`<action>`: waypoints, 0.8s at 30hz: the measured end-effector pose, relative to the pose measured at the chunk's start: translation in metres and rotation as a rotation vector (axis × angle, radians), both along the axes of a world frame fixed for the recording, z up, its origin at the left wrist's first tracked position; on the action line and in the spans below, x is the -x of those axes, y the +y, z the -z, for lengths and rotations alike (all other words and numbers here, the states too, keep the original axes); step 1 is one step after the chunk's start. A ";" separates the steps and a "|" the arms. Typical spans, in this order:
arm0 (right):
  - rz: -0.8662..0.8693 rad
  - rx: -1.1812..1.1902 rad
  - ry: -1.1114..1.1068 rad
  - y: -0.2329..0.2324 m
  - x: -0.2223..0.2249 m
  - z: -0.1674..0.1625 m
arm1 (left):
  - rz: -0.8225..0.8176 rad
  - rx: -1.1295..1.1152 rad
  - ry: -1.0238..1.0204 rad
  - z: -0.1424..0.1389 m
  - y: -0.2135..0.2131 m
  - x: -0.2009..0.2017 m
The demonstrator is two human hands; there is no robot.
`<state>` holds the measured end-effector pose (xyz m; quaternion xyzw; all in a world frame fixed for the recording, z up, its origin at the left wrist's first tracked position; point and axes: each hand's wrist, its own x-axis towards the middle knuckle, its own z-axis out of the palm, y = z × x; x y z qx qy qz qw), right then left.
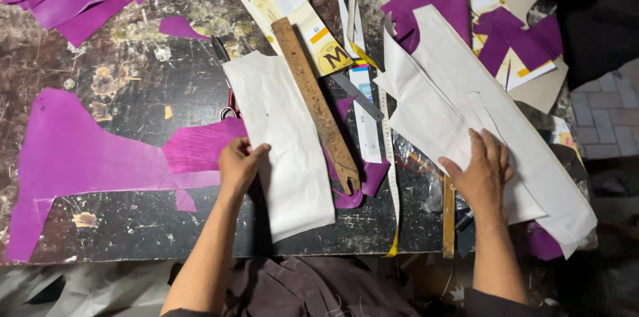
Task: The person cuts a long strip of purple fabric using scissors, then places a white paper pattern on the fabric, traces its outline with chalk, and cuts along the traced line to produce a shaped fabric piece.
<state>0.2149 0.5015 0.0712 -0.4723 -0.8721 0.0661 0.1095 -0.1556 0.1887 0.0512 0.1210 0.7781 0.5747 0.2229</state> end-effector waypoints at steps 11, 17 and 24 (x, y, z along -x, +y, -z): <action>0.122 0.122 0.123 0.021 -0.027 0.003 | -0.136 -0.067 -0.096 -0.002 -0.060 -0.001; 0.134 0.112 0.285 0.051 -0.055 -0.006 | -0.138 -0.138 -0.177 0.011 -0.046 0.009; 0.317 0.461 1.144 0.066 -0.121 -0.032 | -0.107 -0.512 -0.319 -0.034 -0.020 0.011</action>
